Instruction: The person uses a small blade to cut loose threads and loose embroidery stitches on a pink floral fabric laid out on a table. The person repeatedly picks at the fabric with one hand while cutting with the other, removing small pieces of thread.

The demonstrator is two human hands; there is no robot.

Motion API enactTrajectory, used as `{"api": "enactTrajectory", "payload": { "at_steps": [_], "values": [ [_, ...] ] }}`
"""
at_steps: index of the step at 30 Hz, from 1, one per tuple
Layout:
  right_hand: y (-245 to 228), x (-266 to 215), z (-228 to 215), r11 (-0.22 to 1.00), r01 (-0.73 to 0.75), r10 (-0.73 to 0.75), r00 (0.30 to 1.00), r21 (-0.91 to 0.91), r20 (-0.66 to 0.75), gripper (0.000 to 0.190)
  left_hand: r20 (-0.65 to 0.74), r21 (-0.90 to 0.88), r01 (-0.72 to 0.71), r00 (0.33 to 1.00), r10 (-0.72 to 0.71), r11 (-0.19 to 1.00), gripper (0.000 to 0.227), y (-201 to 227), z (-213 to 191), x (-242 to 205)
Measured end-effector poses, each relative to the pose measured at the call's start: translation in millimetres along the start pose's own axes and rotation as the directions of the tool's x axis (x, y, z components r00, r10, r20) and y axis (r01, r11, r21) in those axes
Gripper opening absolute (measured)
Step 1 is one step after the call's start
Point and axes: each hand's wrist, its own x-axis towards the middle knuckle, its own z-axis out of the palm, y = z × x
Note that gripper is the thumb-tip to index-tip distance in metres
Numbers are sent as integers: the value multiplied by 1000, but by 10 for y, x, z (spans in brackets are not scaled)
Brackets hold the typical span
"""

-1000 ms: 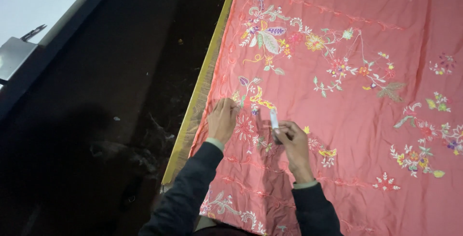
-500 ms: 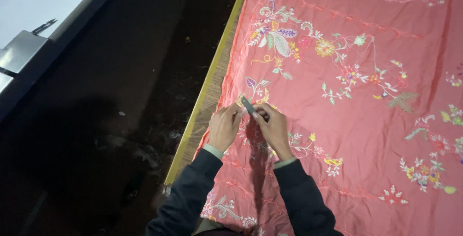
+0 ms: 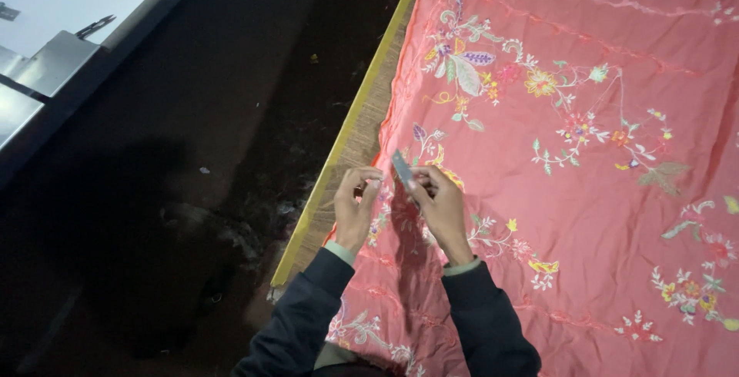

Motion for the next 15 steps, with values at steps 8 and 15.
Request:
{"api": "enactTrajectory", "payload": {
  "at_steps": [8, 15],
  "values": [
    [47, -74, 128, 981, 39, -9, 988, -191, 154, 27, -103, -90, 56, 993, -66, 994, 5, -135, -90, -48],
    [-22, -238, 148, 909, 204, -69, 934, -364, 351, 21, -52, -255, 85, 993, -101, 963, 8, -57, -192, -79]
  ]
}}
